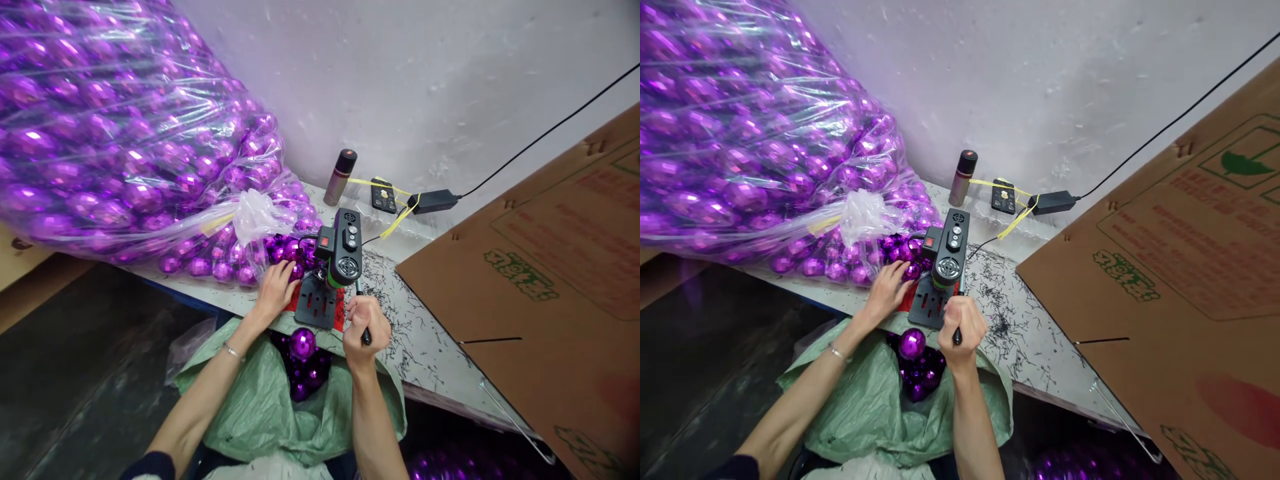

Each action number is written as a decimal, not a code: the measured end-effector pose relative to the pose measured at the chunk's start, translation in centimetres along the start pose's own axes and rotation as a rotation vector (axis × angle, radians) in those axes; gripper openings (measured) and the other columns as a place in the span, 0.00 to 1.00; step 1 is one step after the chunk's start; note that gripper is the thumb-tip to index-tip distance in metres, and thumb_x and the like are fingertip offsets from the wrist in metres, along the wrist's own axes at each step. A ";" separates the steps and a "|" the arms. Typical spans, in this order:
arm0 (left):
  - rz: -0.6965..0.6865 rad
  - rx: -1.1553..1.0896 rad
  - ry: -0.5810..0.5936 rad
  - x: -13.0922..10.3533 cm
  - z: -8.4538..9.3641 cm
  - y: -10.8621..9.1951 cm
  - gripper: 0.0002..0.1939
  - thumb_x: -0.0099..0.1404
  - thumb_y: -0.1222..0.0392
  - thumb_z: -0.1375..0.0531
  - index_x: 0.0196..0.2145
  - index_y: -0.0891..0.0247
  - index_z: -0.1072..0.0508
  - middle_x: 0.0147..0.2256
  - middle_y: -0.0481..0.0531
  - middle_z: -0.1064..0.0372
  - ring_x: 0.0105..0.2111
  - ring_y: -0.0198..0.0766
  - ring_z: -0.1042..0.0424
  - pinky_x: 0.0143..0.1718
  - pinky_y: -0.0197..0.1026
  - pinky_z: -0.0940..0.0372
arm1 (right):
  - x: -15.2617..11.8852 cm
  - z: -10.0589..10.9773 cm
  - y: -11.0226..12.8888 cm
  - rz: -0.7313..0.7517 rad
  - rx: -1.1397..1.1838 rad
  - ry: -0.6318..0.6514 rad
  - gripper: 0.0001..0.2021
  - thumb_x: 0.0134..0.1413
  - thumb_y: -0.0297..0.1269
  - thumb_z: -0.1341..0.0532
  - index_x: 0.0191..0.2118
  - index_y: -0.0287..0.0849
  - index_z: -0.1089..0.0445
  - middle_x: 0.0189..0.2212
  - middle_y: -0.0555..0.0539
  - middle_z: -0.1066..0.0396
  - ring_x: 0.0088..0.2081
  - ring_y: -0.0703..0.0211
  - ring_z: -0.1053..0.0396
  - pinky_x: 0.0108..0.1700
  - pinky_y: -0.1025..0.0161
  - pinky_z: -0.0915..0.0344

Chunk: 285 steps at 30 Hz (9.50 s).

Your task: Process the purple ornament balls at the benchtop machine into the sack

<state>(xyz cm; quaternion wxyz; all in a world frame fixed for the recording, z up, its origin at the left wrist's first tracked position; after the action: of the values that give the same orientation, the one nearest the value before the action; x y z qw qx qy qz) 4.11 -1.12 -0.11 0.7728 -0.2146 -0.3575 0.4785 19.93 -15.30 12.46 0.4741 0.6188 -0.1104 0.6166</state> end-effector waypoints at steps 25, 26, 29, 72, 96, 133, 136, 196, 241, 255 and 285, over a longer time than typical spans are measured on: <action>0.506 -1.012 0.089 -2.0 -3.8 1.6 0.34 0.59 0.43 0.33 0.59 0.58 0.35 0.50 0.56 0.25 0.50 0.47 0.24 0.51 0.50 0.28 | 2.5 0.3 0.2 -0.050 0.015 0.004 0.15 0.65 0.24 0.47 0.27 0.44 0.40 0.21 0.53 0.37 0.25 0.65 0.35 0.28 0.64 0.41; 0.543 -1.032 0.072 -2.7 -4.4 1.7 0.34 0.58 0.43 0.32 0.57 0.59 0.35 0.49 0.56 0.25 0.49 0.47 0.23 0.51 0.51 0.28 | 2.5 0.3 0.2 -0.051 0.014 -0.001 0.15 0.65 0.24 0.47 0.27 0.44 0.40 0.21 0.53 0.37 0.25 0.65 0.35 0.28 0.64 0.41; 0.544 -0.955 -0.012 -4.1 -5.4 1.8 0.32 0.58 0.43 0.32 0.53 0.61 0.35 0.47 0.58 0.24 0.49 0.47 0.23 0.54 0.52 0.30 | 2.4 0.3 0.4 -0.029 -0.009 0.002 0.14 0.65 0.24 0.47 0.27 0.44 0.40 0.21 0.53 0.37 0.25 0.65 0.35 0.28 0.65 0.41; 0.035 -0.195 -0.040 -2.9 -6.7 -1.8 0.30 0.60 0.45 0.30 0.55 0.62 0.27 0.49 0.60 0.23 0.50 0.53 0.25 0.52 0.52 0.33 | -4.4 -0.9 -1.6 0.066 -0.084 -0.112 0.17 0.73 0.35 0.54 0.29 0.46 0.43 0.24 0.53 0.38 0.24 0.65 0.38 0.32 0.60 0.38; -0.231 -0.120 0.054 -8.9 -5.4 -3.5 0.45 0.62 0.38 0.34 0.68 0.62 0.42 0.64 0.69 0.38 0.65 0.60 0.37 0.64 0.62 0.42 | 1.4 0.2 -0.1 -0.195 0.029 0.016 0.18 0.69 0.30 0.49 0.24 0.44 0.41 0.23 0.53 0.37 0.28 0.64 0.34 0.32 0.64 0.38; -0.059 -0.156 0.174 -2.1 -5.2 -2.6 0.28 0.63 0.52 0.32 0.58 0.62 0.30 0.52 0.61 0.25 0.52 0.54 0.25 0.56 0.55 0.31 | 2.2 0.2 0.3 -0.140 0.009 0.048 0.16 0.67 0.27 0.47 0.26 0.45 0.40 0.23 0.52 0.37 0.28 0.64 0.34 0.32 0.63 0.39; -0.039 -0.099 0.172 -1.9 -5.2 -2.4 0.29 0.62 0.51 0.32 0.58 0.63 0.30 0.50 0.61 0.25 0.51 0.53 0.25 0.53 0.54 0.29 | 2.1 0.2 0.4 -0.132 0.013 0.051 0.15 0.66 0.26 0.47 0.26 0.44 0.40 0.24 0.52 0.36 0.29 0.64 0.34 0.32 0.63 0.39; -0.093 -0.134 -0.031 -3.1 -7.2 -1.7 0.29 0.65 0.46 0.34 0.59 0.63 0.30 0.48 0.62 0.24 0.50 0.54 0.26 0.53 0.57 0.34 | -5.2 -1.3 -1.7 0.092 -0.065 -0.045 0.15 0.70 0.32 0.52 0.29 0.45 0.40 0.27 0.51 0.35 0.28 0.64 0.33 0.31 0.63 0.34; 0.551 -1.178 0.181 -4.8 -2.9 2.0 0.29 0.68 0.41 0.40 0.63 0.53 0.34 0.55 0.57 0.26 0.49 0.46 0.22 0.47 0.50 0.23 | -0.1 -0.1 0.3 -0.043 -0.001 0.036 0.14 0.65 0.23 0.48 0.28 0.44 0.38 0.24 0.52 0.35 0.29 0.63 0.33 0.32 0.63 0.36; 0.919 -1.331 0.119 -5.7 -6.1 2.1 0.20 0.65 0.47 0.33 0.46 0.65 0.23 0.41 0.59 0.20 0.35 0.40 0.19 0.31 0.34 0.26 | 0.4 0.0 0.8 -0.012 -0.013 0.034 0.14 0.63 0.22 0.48 0.28 0.44 0.38 0.23 0.51 0.35 0.28 0.63 0.33 0.31 0.64 0.37; -0.041 -0.111 0.047 -2.2 -5.7 -2.5 0.29 0.65 0.47 0.34 0.59 0.62 0.31 0.52 0.60 0.26 0.53 0.52 0.26 0.54 0.54 0.31 | 1.4 0.1 1.1 -0.011 -0.043 0.046 0.13 0.63 0.22 0.48 0.30 0.44 0.38 0.24 0.51 0.34 0.27 0.63 0.33 0.30 0.64 0.38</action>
<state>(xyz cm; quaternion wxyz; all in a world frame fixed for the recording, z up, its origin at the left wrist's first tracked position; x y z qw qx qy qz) 9.29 -4.21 -2.89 0.7775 -0.2611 -0.3695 0.4369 19.50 -15.35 14.15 0.4932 0.5947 -0.1094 0.6254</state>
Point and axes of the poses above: each hand's wrist, its own x-axis towards the middle knuckle, its own z-axis out of the back of the hand, y = z × x, the point moved 9 cm from there along x, towards the middle knuckle
